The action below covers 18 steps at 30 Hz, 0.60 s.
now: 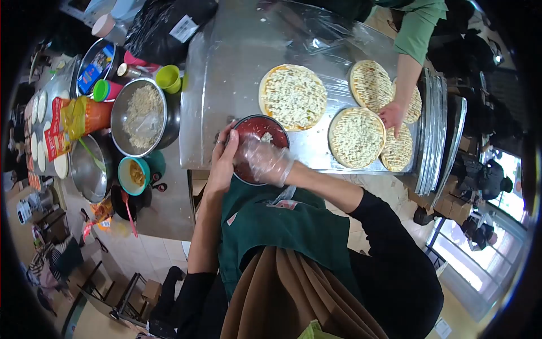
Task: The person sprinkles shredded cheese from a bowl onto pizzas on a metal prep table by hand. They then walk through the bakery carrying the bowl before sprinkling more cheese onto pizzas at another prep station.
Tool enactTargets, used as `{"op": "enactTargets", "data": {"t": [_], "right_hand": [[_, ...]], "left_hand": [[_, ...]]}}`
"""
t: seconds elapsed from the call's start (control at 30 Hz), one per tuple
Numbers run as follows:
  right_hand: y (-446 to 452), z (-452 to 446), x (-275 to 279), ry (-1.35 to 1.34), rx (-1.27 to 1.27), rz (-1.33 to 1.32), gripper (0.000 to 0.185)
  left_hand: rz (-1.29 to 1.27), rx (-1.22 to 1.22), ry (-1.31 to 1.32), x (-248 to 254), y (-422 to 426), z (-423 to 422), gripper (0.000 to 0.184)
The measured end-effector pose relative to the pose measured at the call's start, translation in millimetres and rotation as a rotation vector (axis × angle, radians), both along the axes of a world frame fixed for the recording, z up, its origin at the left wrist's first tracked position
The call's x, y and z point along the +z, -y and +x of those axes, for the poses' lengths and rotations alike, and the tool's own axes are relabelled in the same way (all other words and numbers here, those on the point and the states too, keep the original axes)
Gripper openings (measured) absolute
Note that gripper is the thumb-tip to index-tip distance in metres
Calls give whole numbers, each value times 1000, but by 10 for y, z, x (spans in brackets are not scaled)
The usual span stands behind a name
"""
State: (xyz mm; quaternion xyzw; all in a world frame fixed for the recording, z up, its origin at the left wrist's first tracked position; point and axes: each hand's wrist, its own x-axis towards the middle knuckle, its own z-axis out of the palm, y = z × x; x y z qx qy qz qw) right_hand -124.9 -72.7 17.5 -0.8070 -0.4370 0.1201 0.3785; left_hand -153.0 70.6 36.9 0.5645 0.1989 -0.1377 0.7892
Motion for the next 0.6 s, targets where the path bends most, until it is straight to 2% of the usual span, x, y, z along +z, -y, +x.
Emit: {"op": "enactTargets", "data": {"t": [0.03,0.07,0.13,0.23,0.33,0.37,0.47,0.53,0.6], "right_hand": [[6,-54,-59,-140,33,-135,31],[64,-144,-400,-202,35,-91,29],[131,-54,-269,-244,92,-47,25],[238,225,200,-644,87,-22,15],[445,415,215,-1066,-45,95,18],[518,418,150,-1298,-98,302,21],[773,580,193,-1416,-131,501,23],[983,704,270,-1370,-258,477,25],[1230,809,69,-1305,-410,424,24]], "left_hand": [[-52,9,-35,-3,23,5,46],[-104,19,-72,-4,57,1,46],[-88,-18,-115,-4,100,0,47],[-143,-46,-122,-213,84,-20,48],[-207,8,-97,-212,133,33,50],[-218,33,-121,-183,151,51,49],[-241,52,-145,-250,155,78,49],[-242,43,-134,-296,127,75,49],[-207,57,-164,-284,94,47,52]]}}
